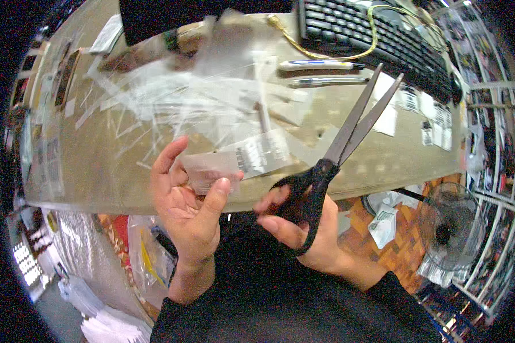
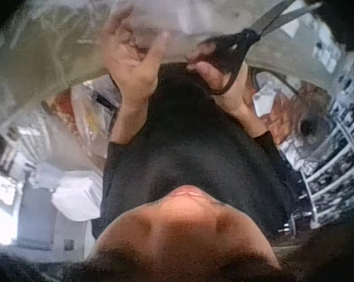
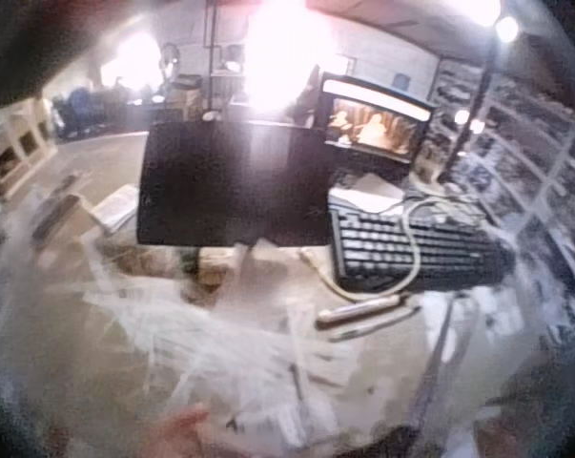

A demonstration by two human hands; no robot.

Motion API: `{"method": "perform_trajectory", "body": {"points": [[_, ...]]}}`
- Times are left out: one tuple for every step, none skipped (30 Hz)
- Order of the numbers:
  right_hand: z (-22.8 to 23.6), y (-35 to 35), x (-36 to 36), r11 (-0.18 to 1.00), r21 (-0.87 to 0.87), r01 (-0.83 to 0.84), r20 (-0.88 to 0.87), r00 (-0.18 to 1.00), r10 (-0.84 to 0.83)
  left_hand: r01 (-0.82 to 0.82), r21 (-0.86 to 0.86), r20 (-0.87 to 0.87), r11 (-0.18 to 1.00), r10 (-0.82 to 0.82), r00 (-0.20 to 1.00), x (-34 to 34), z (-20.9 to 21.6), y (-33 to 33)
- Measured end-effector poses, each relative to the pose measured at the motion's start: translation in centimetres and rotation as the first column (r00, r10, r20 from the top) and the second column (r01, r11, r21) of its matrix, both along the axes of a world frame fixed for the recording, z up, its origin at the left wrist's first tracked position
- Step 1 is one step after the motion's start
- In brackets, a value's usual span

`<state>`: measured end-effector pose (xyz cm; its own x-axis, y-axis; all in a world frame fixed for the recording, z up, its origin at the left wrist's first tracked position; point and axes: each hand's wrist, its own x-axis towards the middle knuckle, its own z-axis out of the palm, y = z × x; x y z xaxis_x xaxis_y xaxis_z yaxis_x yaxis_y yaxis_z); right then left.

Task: The person uses scissors to cut individual stickers from a printed sheet. They repeatedly pick up the sheet, trim around each sticker, and place the cut pieces on the table. The task continues throughout the clip with multiple stickers being separated.

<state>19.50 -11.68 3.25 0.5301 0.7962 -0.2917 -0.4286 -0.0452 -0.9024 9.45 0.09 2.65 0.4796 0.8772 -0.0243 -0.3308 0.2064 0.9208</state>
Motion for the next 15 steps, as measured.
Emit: {"method": "perform_trajectory", "body": {"points": [[0.3, 0.1, 0.1, 0.997, 0.002, 0.076, -0.037, 0.996, -0.076, -0.004, -0.002, 0.001, 1.0, 0.004, 1.0, 0.8, 0.0, -0.5], [0.2, 0.0, 0.4, 0.997, -0.019, 0.069, 0.034, 0.997, -0.069, -0.005, -0.01, 0.013, 1.0, 0.005, 1.0, 1.7, 0.1, -1.1], [-0.2, -0.2, 0.8, 0.997, -0.044, 0.067, 0.104, 0.993, -0.062, -0.008, 0.002, 0.019, 1.0, 0.008, 1.0, 2.1, 0.2, -1.5], [-0.2, -0.4, 1.3, 0.994, -0.076, 0.073, 0.186, 0.981, -0.058, -0.013, -0.008, 0.004, 1.0, 0.013, 1.0, 2.7, 0.3, -2.1], [0.1, -0.4, 1.5, 0.993, -0.086, 0.085, 0.173, 0.982, -0.07, -0.022, -0.013, -0.015, 1.0, 0.022, 1.0, 2.9, 0.4, -2.7], [0.4, -0.4, 1.6, 0.99, -0.097, 0.099, 0.16, 0.984, -0.083, -0.029, -0.021, -0.034, 0.999, 0.028, 0.999, 3.3, 0.5, -3.3], [0.1, -0.4, 1.4, 0.988, -0.015, 0.153, 0.116, 0.982, -0.15, -0.003, 0.037, -0.02, 0.999, 0.004, 1.0, 3.5, 0.1, -3.6], [0.0, -0.5, 1.6, 0.987, -0.016, 0.159, 0.106, 0.982, -0.156, 0.028, 0.095, -0.007, 0.995, -0.027, 1.0, 3.6, -0.7, -4.0], [0.2, -0.7, 1.9, 0.984, -0.033, 0.173, 0.101, 0.98, -0.169, 0.054, 0.151, 0.006, 0.987, -0.056, 0.998, 4.0, -1.1, -4.2], [0.3, -0.9, 2.1, 0.983, -0.045, 0.176, 0.079, 0.982, -0.172, 0.082, 0.123, 0.006, 0.989, -0.083, 0.997, 4.1, -1.1, -4.4], [0.2, -1.3, 2.5, 0.981, -0.052, 0.189, 0.129, 0.975, -0.181, 0.107, 0.094, 0.006, 0.99, -0.108, 0.994, 4.3, -1.1, -4.6], [0.1, -1.6, 3.2, 0.978, -0.06, 0.2, 0.178, 0.966, -0.186, 0.129, 0.064, 0.005, 0.99, -0.129, 0.992, 4.6, -1.1, -4.8], [0.0, -1.9, 3.8, 0.977, -0.063, 0.205, 0.22, 0.957, -0.187, 0.143, 0.063, -0.048, 0.988, -0.14, 0.989, 4.8, -0.8, -4.8], [0.2, -2.3, 4.8, 0.959, -0.148, 0.242, 0.29, 0.937, -0.192, 0.147, 0.134, -0.068, 0.98, -0.139, 0.988, 4.7, -0.9, -4.6], [-0.5, -2.9, 6.4, 0.95, -0.11, 0.292, 0.34, 0.909, -0.24, 0.148, 0.206, -0.091, 0.967, -0.132, 0.987, 4.4, -1.2, -4.3]]}}
